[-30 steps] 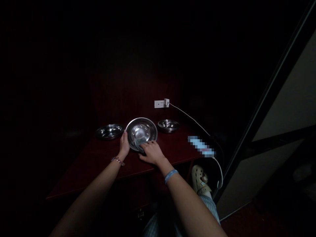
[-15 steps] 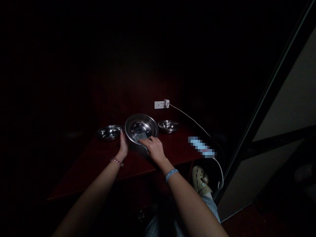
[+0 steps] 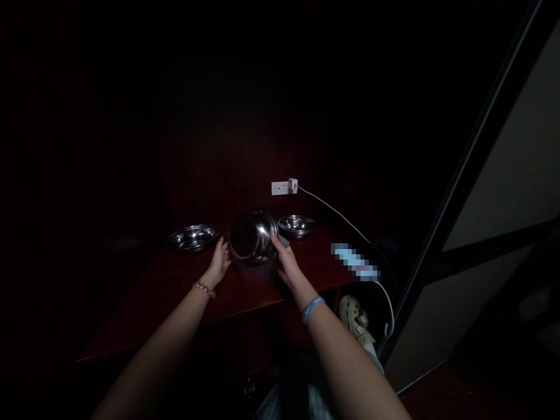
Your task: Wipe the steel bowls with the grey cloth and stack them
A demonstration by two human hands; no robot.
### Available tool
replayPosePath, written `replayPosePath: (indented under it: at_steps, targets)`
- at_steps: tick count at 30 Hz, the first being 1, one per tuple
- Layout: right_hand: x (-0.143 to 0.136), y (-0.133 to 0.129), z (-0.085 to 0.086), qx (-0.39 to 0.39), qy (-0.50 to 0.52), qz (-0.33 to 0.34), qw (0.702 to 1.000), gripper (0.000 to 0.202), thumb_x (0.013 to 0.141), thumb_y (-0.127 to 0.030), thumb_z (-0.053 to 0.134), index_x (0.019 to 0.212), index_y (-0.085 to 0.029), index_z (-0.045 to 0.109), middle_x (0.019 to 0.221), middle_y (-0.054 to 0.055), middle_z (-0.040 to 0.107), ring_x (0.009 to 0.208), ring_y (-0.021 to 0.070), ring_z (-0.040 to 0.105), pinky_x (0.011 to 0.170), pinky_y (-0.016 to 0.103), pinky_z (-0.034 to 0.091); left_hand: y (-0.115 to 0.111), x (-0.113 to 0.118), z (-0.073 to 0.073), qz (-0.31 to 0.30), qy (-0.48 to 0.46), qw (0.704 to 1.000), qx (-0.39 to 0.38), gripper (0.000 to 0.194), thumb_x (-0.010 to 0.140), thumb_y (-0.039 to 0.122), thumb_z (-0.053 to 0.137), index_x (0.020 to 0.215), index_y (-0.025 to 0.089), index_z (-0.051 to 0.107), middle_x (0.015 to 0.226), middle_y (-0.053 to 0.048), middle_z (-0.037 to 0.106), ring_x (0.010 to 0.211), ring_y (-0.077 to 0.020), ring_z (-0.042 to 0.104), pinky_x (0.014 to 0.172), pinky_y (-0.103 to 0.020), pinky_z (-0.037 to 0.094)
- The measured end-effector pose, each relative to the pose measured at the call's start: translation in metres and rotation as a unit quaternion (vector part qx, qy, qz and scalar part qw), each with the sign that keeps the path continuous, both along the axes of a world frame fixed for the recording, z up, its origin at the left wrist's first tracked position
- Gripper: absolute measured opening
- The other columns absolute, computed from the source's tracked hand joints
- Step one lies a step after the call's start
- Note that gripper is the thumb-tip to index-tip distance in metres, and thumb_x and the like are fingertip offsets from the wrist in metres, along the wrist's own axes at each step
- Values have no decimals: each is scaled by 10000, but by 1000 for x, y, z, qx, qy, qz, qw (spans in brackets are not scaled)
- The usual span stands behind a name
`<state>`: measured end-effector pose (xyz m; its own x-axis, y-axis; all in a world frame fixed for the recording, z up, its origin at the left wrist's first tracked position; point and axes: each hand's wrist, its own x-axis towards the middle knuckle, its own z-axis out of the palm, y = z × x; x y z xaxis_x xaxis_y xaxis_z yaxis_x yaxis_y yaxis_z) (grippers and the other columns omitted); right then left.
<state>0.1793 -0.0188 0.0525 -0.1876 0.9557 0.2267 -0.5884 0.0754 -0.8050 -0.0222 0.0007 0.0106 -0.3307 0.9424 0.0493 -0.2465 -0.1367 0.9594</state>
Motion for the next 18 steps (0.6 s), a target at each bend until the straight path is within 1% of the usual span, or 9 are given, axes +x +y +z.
replayPosePath:
  at_steps: [3, 7, 9, 12, 15, 18]
  targets:
    - [5, 1, 1, -42, 21, 28, 998, 419, 796, -489, 829, 1090, -206, 731, 1015, 62, 825, 1055, 286, 776, 955, 445, 635, 2, 2, 1, 12, -25, 999, 28, 405, 969, 523, 493, 1075, 211, 729, 1181, -111, 801, 1219, -294, 709, 1042, -459, 587]
    - [9, 3, -1, -61, -16, 54, 997, 317, 836, -458, 801, 1008, -205, 720, 979, 75, 824, 1001, 293, 788, 919, 454, 653, 3, 1, -1, 0, -59, 998, 29, 264, 908, 459, 613, 924, 218, 718, 1046, -80, 825, 1159, -285, 735, 1052, -432, 589]
    - [10, 5, -4, -52, -31, 48, 997, 323, 838, -479, 797, 994, -206, 721, 971, 83, 824, 1004, 305, 787, 904, 460, 654, 4, -1, -3, -1, -64, 998, 23, 245, 889, 458, 651, 883, 220, 705, 986, -84, 825, 1103, -290, 756, 1031, -430, 600]
    - [11, 10, -11, -36, -52, 39, 997, 377, 828, -541, 793, 1002, -213, 727, 956, 83, 826, 1000, 312, 786, 880, 458, 651, 5, -4, -5, -11, -79, 997, 11, 236, 902, 448, 662, 868, 218, 700, 919, -82, 818, 1027, -288, 773, 978, -425, 622]
    - [10, 17, -19, -49, -56, 28, 997, 419, 800, -566, 801, 1010, -210, 730, 927, 70, 828, 965, 298, 787, 872, 435, 638, 6, -4, -5, -19, -128, 992, 4, 190, 927, 375, 662, 849, 204, 696, 835, -64, 797, 938, -255, 773, 913, -380, 632]
    - [9, 25, -28, -66, -44, -20, 997, 393, 779, -526, 807, 985, -199, 736, 921, 43, 828, 941, 258, 777, 898, 376, 612, 7, -3, -3, -15, -195, 981, -1, 155, 940, 295, 663, 845, 176, 691, 753, -46, 763, 851, -222, 756, 848, -336, 625]
